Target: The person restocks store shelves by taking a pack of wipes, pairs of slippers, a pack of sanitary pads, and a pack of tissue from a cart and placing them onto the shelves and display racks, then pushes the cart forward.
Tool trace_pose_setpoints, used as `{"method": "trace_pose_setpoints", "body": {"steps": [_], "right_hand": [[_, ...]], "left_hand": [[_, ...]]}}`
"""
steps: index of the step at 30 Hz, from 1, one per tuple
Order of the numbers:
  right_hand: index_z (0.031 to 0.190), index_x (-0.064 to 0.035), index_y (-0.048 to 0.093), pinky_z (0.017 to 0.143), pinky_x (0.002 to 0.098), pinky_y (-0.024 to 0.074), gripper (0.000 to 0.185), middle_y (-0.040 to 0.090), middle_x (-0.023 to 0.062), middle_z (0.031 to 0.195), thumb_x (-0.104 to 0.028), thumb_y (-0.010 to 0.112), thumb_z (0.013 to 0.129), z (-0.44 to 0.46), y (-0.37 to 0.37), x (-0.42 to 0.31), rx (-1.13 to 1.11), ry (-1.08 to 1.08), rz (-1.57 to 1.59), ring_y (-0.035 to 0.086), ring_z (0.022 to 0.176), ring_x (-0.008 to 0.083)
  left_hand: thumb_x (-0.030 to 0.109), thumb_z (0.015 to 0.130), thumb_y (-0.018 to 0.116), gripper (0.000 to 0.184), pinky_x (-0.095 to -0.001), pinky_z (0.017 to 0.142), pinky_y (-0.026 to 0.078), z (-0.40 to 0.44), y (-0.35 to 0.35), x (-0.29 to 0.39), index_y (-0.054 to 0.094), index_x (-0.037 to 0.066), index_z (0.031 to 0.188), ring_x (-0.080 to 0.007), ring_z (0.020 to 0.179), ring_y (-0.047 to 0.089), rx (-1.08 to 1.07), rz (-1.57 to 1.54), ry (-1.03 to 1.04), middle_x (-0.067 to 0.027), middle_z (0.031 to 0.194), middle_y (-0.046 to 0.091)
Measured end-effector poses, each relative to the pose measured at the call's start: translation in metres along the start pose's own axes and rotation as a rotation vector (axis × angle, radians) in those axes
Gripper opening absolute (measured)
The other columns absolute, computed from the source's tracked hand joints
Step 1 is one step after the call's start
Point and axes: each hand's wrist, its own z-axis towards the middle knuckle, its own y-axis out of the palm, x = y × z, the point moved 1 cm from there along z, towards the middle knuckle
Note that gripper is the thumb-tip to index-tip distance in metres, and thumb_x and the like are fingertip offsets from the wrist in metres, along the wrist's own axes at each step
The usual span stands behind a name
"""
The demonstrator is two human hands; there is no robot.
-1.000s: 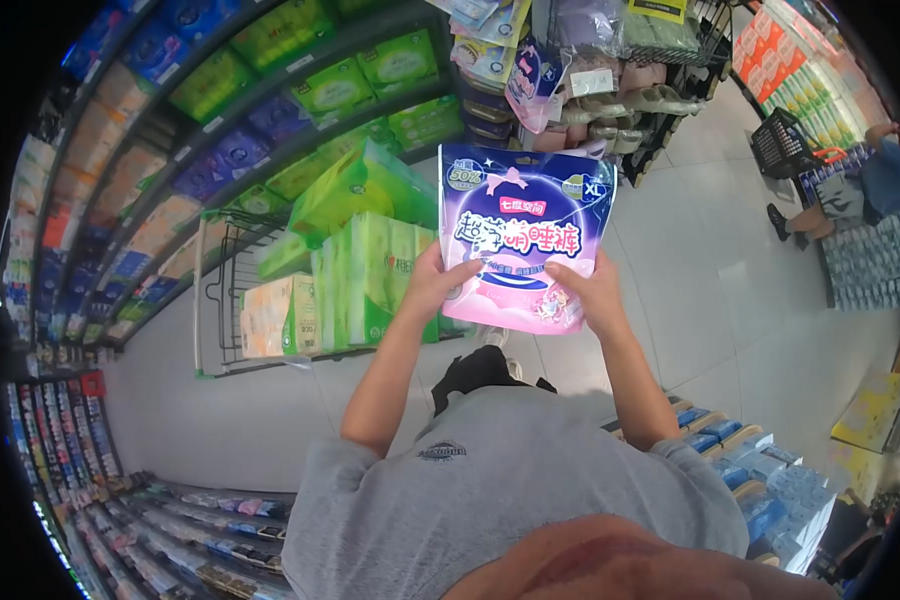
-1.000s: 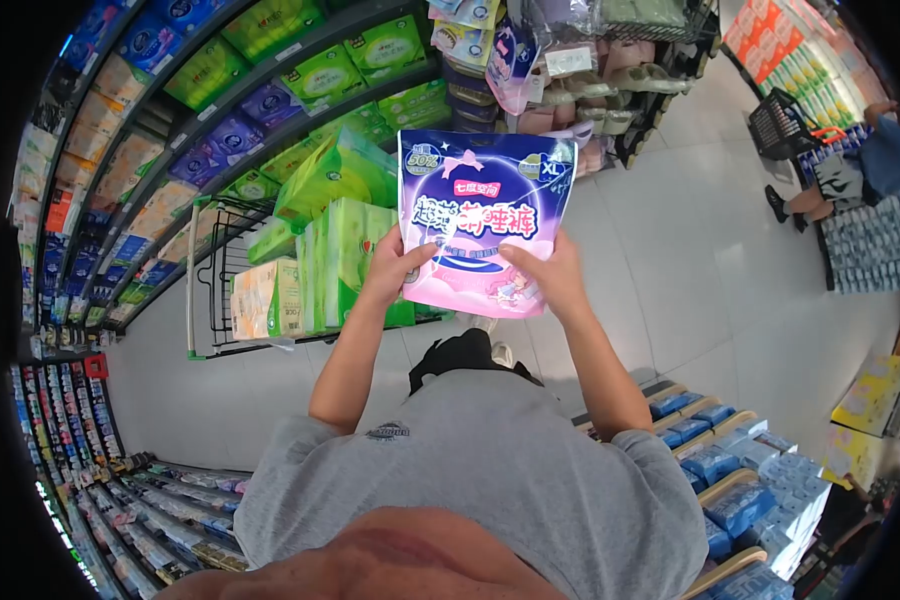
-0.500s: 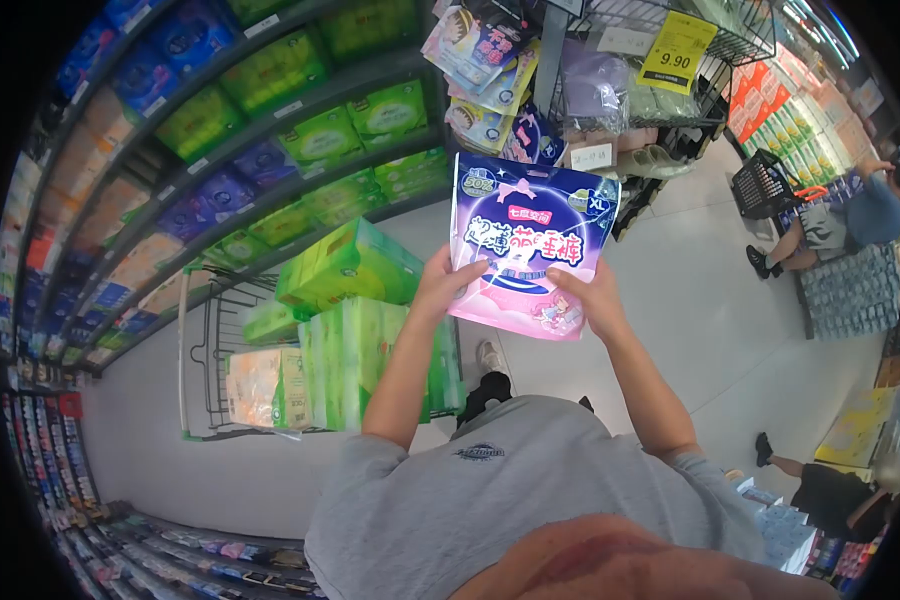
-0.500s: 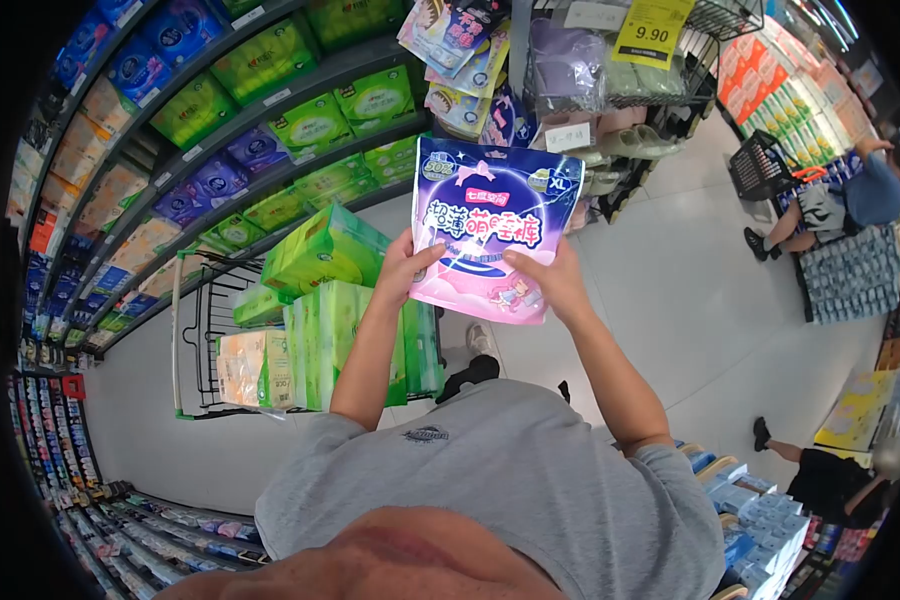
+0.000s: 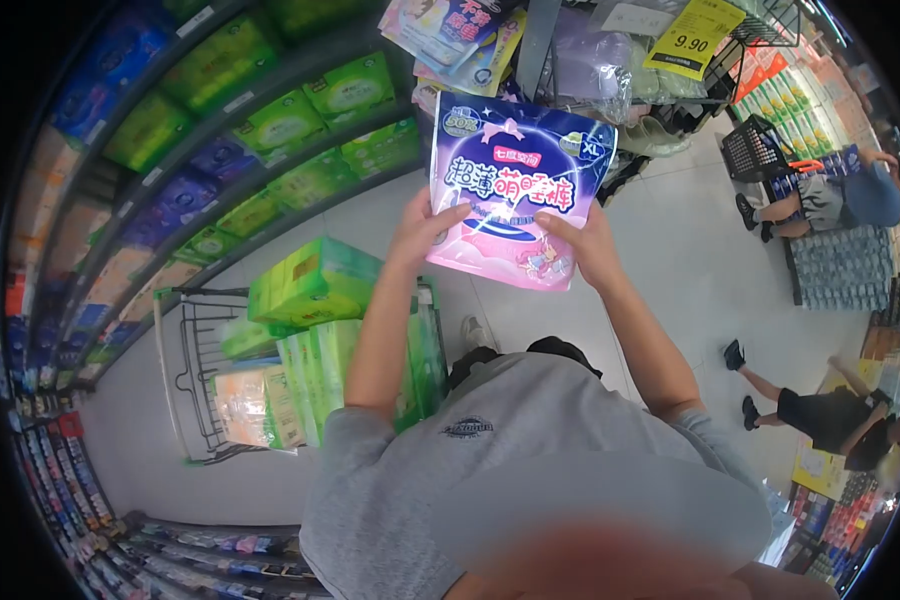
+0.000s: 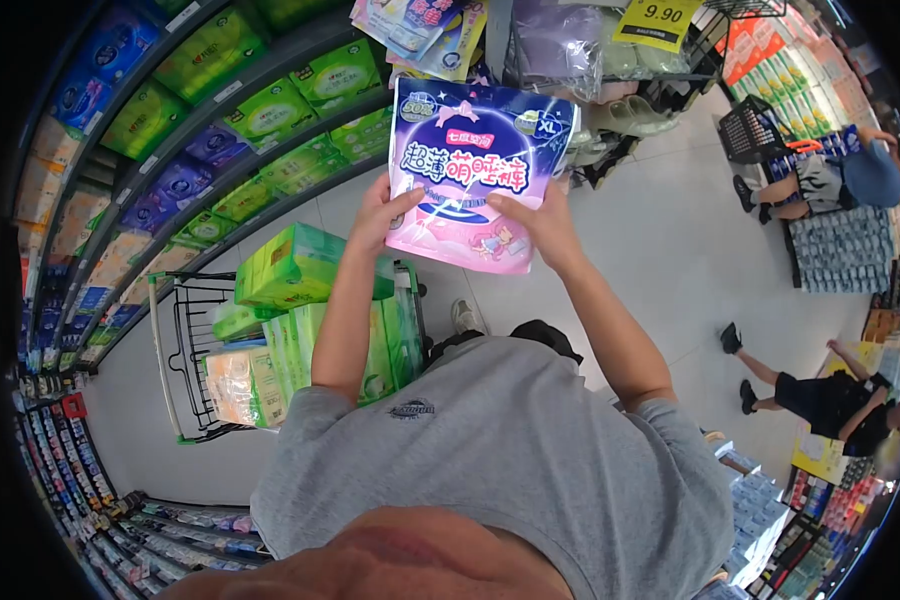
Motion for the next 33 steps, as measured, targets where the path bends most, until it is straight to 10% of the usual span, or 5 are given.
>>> {"method": "trace_pose_setpoints", "body": {"steps": [12,33], "right_hand": [[0.107,0.0019,0.058,0.075,0.0267,0.0493,0.031,0.064,0.0087,0.099,-0.016,0.068,0.083,0.056,-0.016,-0.006,-0.064,0.076,0.342,0.062,0.083,0.0122],[0.104,0.0023,0.06,0.071,0.0248,0.0484,0.029,0.065,0.007,0.095,-0.014,0.069,0.083,0.1,-0.022,-0.032,-0.219,-0.088,0.032,0.061,0.082,0.0103]], "left_hand": [[0.01,0.079,0.068,0.048,-0.0281,0.083,0.047,0.043,0.004,0.036,0.049,-0.002,0.12,-0.0144,0.094,0.06,-0.024,0.078,0.015,-0.0092,0.108,0.061],[0.023,0.089,0.06,0.043,-0.0254,0.081,0.047,0.09,-0.007,0.062,0.048,-0.002,0.121,-0.0102,0.094,0.058,0.056,0.129,-0.032,-0.0049,0.108,0.061]]}}
